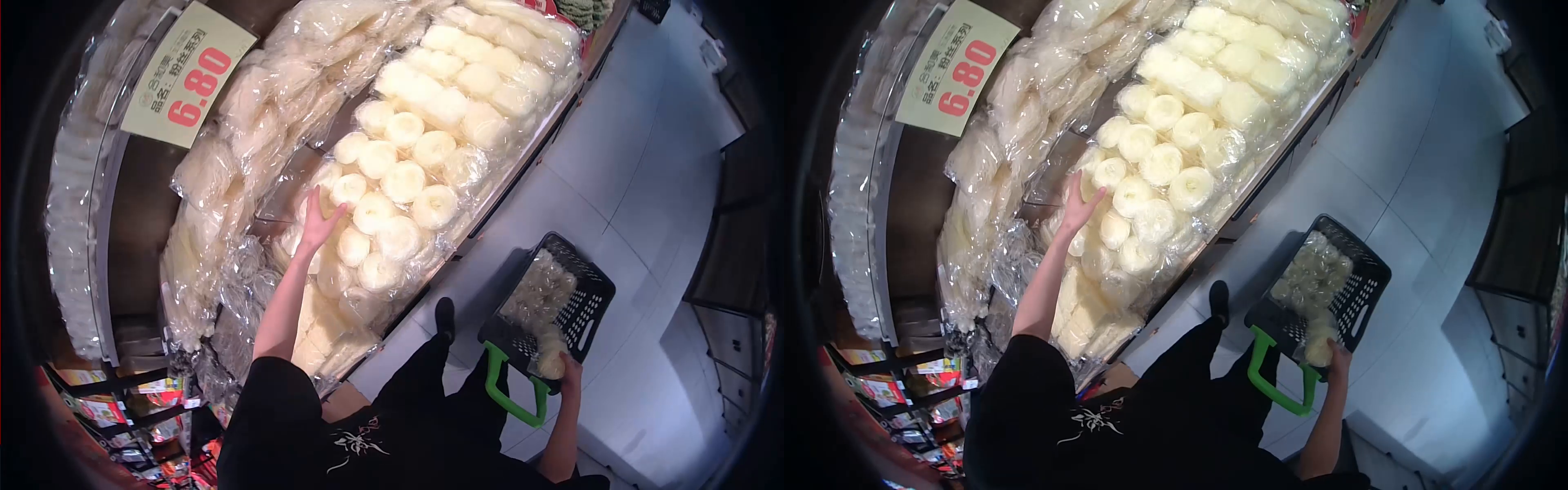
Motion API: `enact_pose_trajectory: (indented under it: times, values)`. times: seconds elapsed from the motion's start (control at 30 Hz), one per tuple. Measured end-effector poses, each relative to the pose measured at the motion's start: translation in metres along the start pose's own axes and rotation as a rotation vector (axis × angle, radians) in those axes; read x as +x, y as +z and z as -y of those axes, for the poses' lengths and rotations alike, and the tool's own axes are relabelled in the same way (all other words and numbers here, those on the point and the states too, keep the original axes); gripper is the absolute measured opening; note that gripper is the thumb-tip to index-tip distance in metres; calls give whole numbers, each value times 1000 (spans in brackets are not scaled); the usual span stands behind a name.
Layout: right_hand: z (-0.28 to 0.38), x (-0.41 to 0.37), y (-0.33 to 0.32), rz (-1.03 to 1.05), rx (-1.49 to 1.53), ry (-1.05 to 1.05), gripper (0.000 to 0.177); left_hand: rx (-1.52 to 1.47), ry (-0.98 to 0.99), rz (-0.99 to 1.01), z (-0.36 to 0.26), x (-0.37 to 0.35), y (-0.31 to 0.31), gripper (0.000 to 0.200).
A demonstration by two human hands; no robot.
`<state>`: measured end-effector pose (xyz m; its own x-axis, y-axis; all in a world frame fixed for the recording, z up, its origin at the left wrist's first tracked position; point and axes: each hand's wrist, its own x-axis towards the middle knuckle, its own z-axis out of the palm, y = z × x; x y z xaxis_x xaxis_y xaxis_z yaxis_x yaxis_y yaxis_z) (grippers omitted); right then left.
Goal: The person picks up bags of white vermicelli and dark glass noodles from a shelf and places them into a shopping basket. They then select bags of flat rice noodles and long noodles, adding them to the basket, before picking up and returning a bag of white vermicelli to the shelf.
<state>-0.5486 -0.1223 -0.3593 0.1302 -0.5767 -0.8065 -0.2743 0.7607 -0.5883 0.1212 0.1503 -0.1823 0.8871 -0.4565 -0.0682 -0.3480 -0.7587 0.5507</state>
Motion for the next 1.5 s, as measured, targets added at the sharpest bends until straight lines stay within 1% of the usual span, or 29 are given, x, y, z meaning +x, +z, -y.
enact_pose_trajectory:
  times: [0.03,0.13,0.2,0.27,0.3,0.33,0.4,0.47,0.53,0.57,0.6,0.63,0.7,0.73,0.8,0.87,0.93,0.97,1.0,1.03,1.07,1.1,1.23,1.27,1.3,1.33,1.4,1.47,1.5]
  values:
    - [7,-30,-6,-10,9,-9,40,98,-16,60,2,-1,10,102]
    - [38,-114,6,-31,155,-145,31,-43,19,32,12,4,27,116]
    - [60,-156,21,-71,145,-211,26,-111,20,-35,7,5,33,114]
    - [77,-199,39,-114,146,-256,21,-92,0,12,-1,2,27,115]
    - [93,-218,57,-91,133,-324,20,-33,-8,-13,-10,-4,18,104]
    - [109,-235,73,-67,119,-389,19,-50,-19,-22,-19,-13,14,104]
    - [137,-268,103,11,69,-472,18,-36,138,-224,-36,-33,5,86]
    - [158,-296,134,86,32,-542,18,-377,225,7,-54,-68,-8,66]
    - [177,-322,162,294,-49,-673,28,-745,126,388,-66,-111,2,62]
    - [187,-338,181,298,-58,-680,28,-951,85,552,-68,-131,10,68]
    - [197,-356,202,404,-67,-717,31,-1156,45,717,-69,-147,16,74]
    - [202,-370,222,510,-77,-751,35,-1167,49,711,-72,-160,14,74]
    - [206,-384,256,635,-177,-769,39,-1771,-70,1061,-79,-178,-2,88]
    - [205,-385,273,718,-236,-733,40,-1784,-65,1052,-80,-180,-13,88]
    - [197,-367,301,872,-378,-662,38,-2240,-71,821,-80,-169,-36,94]
    - [181,-340,334,954,-501,-626,33,-2258,-51,576,-60,-150,-62,90]
    - [163,-312,357,962,-515,-404,44,-2122,-176,388,-21,-129,-56,80]
    - [152,-297,365,931,-389,-280,47,-2125,-172,384,-3,-120,-51,80]
    - [140,-281,375,897,-263,-161,50,-2073,-339,258,9,-110,-50,73]
    - [128,-267,387,899,-265,-166,50,-2010,-506,135,20,-99,-47,65]
    - [113,-253,398,895,-50,-51,48,-2013,-508,134,31,-86,-40,65]
    - [100,-243,409,883,165,63,47,-1926,-494,20,43,-71,-31,59]
    - [62,-210,447,740,182,71,44,-1743,-468,-243,77,-15,9,43]
    - [51,-189,451,638,60,-16,42,-1742,-469,-241,85,-8,18,43]
    - [47,-188,453,530,-61,-100,41,-1552,-347,-341,89,-6,22,43]
    - [45,-185,454,526,-60,-99,41,-1358,-225,-433,92,-1,25,44]
    - [41,-182,457,444,71,-238,27,-1399,-229,-405,95,5,22,44]
    - [39,-178,464,389,122,-313,28,-1437,-243,-364,89,7,25,45]
    - [35,-175,464,348,169,-394,29,-1371,-251,-445,88,9,30,47]
